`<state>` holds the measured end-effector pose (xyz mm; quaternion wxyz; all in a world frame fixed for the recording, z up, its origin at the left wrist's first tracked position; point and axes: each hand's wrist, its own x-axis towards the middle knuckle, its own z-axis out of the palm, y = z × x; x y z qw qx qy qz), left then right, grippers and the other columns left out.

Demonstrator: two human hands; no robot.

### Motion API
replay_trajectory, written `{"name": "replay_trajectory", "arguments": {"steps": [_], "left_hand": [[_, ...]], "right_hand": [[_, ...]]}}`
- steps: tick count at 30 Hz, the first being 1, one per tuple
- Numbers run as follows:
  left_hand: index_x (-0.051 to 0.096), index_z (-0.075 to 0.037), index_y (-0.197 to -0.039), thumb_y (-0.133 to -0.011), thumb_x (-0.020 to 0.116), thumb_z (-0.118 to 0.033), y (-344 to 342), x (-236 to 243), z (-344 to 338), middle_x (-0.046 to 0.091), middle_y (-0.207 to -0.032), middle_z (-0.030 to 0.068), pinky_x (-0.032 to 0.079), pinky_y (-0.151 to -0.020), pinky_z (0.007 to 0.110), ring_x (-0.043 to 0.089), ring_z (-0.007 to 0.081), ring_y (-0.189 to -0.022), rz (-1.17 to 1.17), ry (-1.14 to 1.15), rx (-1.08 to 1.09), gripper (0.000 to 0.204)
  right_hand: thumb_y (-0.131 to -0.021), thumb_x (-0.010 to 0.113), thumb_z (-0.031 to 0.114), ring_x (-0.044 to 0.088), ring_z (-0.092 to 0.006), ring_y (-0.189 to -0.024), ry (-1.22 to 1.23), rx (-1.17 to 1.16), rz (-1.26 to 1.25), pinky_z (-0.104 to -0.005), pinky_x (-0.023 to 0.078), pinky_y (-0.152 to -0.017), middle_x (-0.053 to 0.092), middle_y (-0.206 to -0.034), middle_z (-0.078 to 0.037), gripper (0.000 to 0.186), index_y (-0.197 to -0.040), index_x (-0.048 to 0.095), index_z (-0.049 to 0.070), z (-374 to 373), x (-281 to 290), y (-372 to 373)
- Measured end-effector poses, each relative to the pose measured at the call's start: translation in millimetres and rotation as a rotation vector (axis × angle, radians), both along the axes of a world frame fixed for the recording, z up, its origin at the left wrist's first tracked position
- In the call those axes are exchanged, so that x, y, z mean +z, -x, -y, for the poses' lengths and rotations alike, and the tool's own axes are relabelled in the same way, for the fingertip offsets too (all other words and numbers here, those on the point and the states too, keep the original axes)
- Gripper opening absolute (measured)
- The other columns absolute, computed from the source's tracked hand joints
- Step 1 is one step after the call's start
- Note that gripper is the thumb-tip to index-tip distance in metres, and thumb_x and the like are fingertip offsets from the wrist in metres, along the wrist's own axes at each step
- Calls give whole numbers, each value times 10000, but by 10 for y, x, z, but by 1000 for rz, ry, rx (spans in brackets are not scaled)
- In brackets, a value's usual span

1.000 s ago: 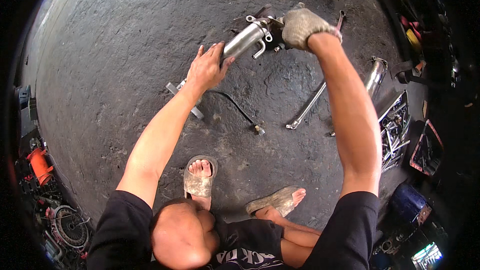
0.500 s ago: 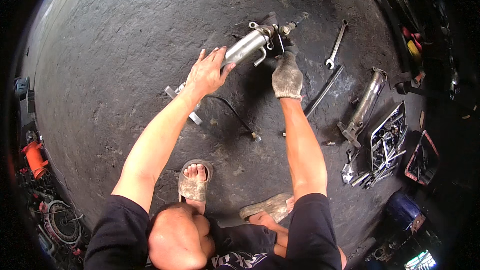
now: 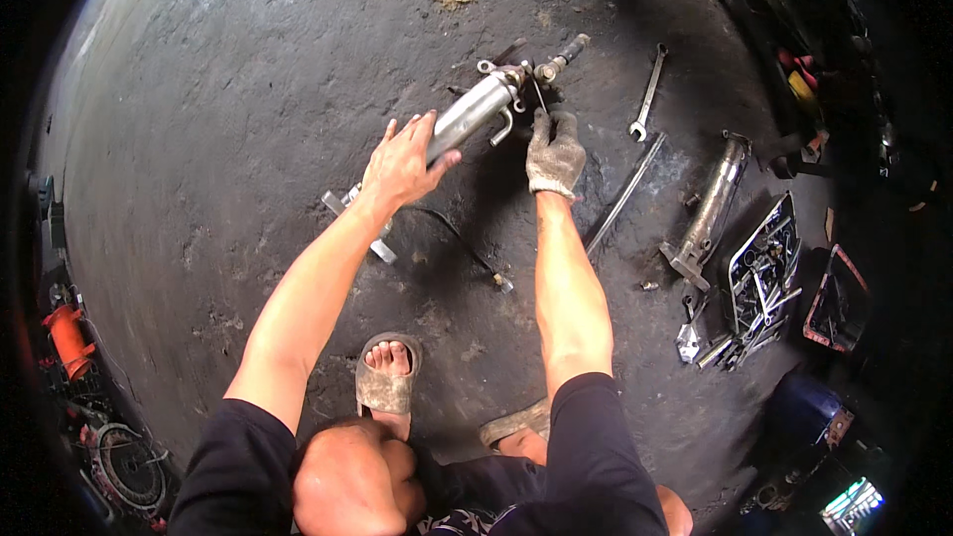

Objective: The person assembles automotive shock components on the floor using a wrench and by hand.

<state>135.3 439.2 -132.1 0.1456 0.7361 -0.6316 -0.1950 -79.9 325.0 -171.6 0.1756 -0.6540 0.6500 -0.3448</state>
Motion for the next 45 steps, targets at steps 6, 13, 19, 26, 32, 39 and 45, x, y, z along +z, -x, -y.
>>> {"name": "replay_trajectory", "arguments": {"steps": [6, 13, 19, 26, 32, 39, 45], "left_hand": [[441, 24, -1519, -978, 665, -543, -26, 6, 29, 571, -1479, 256, 311, -1259, 534, 495, 364, -1447, 1, -5, -18, 815], [461, 18, -1496, -980, 688, -477, -110, 0, 55, 584, -1462, 266, 336, -1246, 521, 530, 361, -1416, 34, 43, -35, 750], [443, -17, -1516, -946, 739, -419, 35, 114, 83, 644, -1382, 248, 359, -1227, 491, 597, 417, -1312, -51, -26, -9, 757], [391, 5, -1523, -913, 731, -213, 149, -78, -12, 585, -1456, 259, 330, -1242, 516, 529, 433, -1382, -146, -101, -50, 732], [417, 27, -1544, -846, 814, -412, -636, -687, -22, 515, -1547, 262, 375, -1210, 494, 460, 403, -1464, -103, 15, -2, 915], [459, 40, -1483, -930, 790, -360, 214, -457, 4, 660, -1323, 296, 537, -996, 495, 656, 485, -1174, -307, 33, -60, 759], [376, 52, -1541, -929, 761, -424, -151, -102, 47, 569, -1396, 359, 478, -1073, 532, 572, 506, -1280, 74, 11, -7, 866]], "right_hand": [[-1048, 619, 434, 675, -284, -765, -127, -186, 249, -442, 526, -752, 718, -857, -187, 439, -1028, 647, -4, -237, -116, -390], [-1054, 539, 351, 608, -239, -762, -317, -436, 766, -434, 502, -721, 658, -906, -161, 434, -1117, 620, -71, -495, 446, -1088], [-1080, 490, 333, 659, -528, -1039, -223, -225, 264, -585, 503, -873, 678, -1039, -343, 356, -1197, 554, 3, -574, 522, -679], [-1076, 468, 463, 650, -537, -1092, -379, -560, 769, -577, 502, -900, 686, -1099, -360, 500, -1204, 571, -9, -487, 549, -1004], [-1078, 436, 427, 678, -507, -1033, -516, -378, 945, -545, 526, -897, 690, -1094, -326, 495, -1195, 599, -25, -240, 784, -1559], [-1060, 411, 262, 709, -480, -930, -489, 179, 32, -534, 589, -816, 691, -1043, -305, 405, -1159, 625, -67, -386, 126, -683], [-1047, 536, 320, 732, -367, -874, -909, 889, -435, -501, 558, -763, 734, -958, -221, 340, -1133, 616, 1, -1030, 1478, 1846]]}}
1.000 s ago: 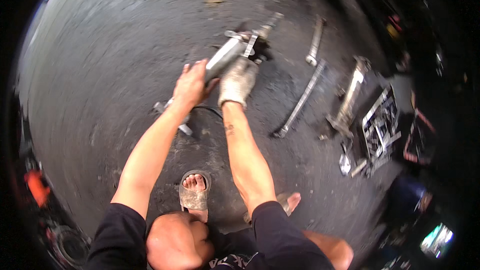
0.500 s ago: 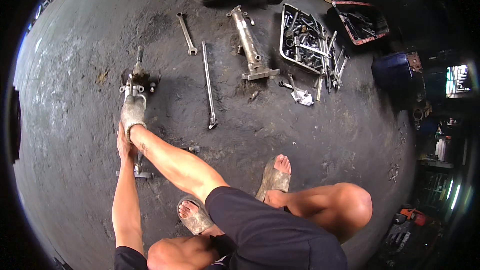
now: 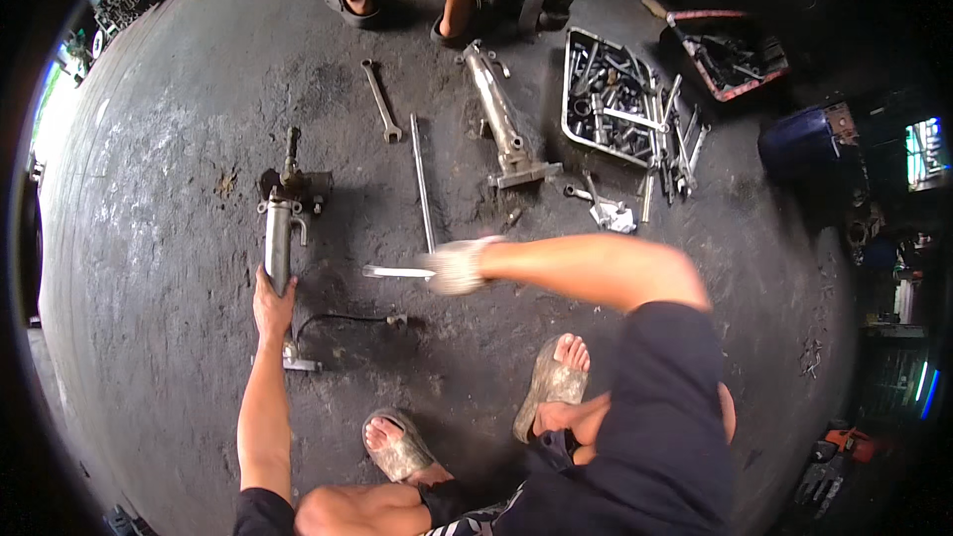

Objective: The person assembles automotive shock components on the floor using a wrench and by hand.

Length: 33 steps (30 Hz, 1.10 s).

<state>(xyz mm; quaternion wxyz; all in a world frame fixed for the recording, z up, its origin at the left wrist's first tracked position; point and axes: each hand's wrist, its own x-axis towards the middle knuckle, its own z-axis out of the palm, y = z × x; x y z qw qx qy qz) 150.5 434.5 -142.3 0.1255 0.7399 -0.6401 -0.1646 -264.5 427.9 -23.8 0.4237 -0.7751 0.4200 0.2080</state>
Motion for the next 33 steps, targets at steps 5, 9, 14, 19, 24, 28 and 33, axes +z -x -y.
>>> {"name": "replay_trajectory", "arguments": {"steps": [5, 9, 14, 19, 24, 28, 33], "left_hand": [[290, 75, -1553, -934, 757, -415, 116, -119, 71, 540, -1422, 387, 459, -1098, 536, 551, 547, -1296, -54, -175, -65, 917], [264, 82, -1518, -937, 744, -457, 182, -6, 143, 583, -1348, 406, 502, -1035, 549, 595, 552, -1236, 121, -370, -16, 927], [266, 90, -1489, -899, 776, -490, 151, -207, 198, 646, -1231, 410, 529, -1004, 544, 628, 548, -1194, 240, -504, 104, 972], [268, 107, -1491, -819, 828, -494, 80, -43, 361, 655, -1259, 389, 538, -1034, 504, 642, 494, -1228, 382, -652, 224, 1062], [594, 150, -1273, -752, 839, -591, 620, 86, 180, 695, -1222, 348, 557, -1018, 460, 697, 413, -1174, 418, -660, 106, 938], [763, 39, -1107, -749, 833, -634, 1632, 284, -161, 767, -1076, 263, 562, -965, 477, 732, 390, -1096, 123, -581, 144, 765], [789, 16, -1079, -834, 672, -791, 2351, 567, -72, 770, -1012, 269, 571, -900, 477, 765, 387, -967, -166, -589, 190, 852]], "right_hand": [[-1007, 591, 308, 723, -440, -851, -5, -56, -236, -535, 561, -772, 733, -893, -245, 340, -1166, 626, 10, -715, 144, 2018], [-1008, 597, 320, 723, -467, -906, 37, -193, -273, -562, 555, -790, 732, -936, -280, 385, -1223, 621, 2, -584, -119, 2610], [-970, 637, 305, 724, -459, -868, 102, -392, -95, -573, 559, -752, 729, -907, -255, 318, -1176, 621, 62, -772, -1148, 2781], [-914, 655, 295, 720, -441, -850, 328, -664, 63, -561, 567, -733, 727, -888, -216, 317, -1160, 657, 96, -912, -909, 2718], [-838, 661, 244, 717, -440, -844, 568, -768, 34, -553, 574, -774, 728, -863, -195, 210, -978, 692, 89, -1178, -867, 2585], [-843, 652, 253, 713, -438, -901, 584, -757, 23, -543, 573, -818, 730, -938, -211, 240, -1013, 687, 87, -1273, -887, 2630], [-959, 624, 372, 675, -493, -1065, 293, -881, 4, -558, 536, -898, 707, -1109, -294, 389, -1159, 678, 43, -1132, -598, 2641]]}}
